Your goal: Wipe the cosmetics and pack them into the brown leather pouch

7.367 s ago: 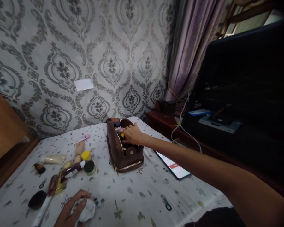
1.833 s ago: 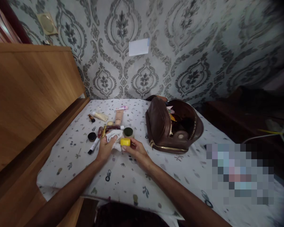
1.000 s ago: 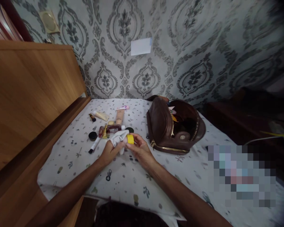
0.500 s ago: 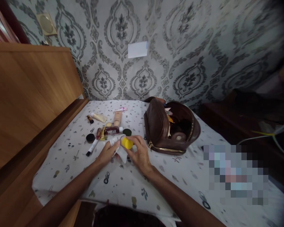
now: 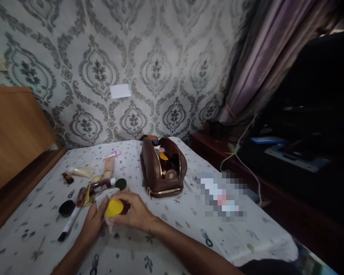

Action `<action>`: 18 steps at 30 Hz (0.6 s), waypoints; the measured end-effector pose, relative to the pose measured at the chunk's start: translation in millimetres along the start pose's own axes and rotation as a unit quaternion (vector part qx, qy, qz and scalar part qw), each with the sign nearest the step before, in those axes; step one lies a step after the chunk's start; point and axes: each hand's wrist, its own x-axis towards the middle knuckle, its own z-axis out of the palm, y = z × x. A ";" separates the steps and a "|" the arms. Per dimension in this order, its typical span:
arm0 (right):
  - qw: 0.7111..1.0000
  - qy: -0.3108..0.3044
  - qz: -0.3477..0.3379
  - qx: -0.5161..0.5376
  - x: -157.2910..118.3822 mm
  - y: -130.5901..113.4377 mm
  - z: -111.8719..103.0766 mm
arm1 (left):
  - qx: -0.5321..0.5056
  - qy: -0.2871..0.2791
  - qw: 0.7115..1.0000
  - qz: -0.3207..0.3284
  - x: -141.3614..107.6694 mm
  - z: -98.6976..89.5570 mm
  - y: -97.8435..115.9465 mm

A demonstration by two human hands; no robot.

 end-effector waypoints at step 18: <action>0.921 0.167 -0.018 -0.351 19.3 -93.1 -194.6 | -0.048 -0.021 0.994 -0.092 -0.7 3.5 -13.1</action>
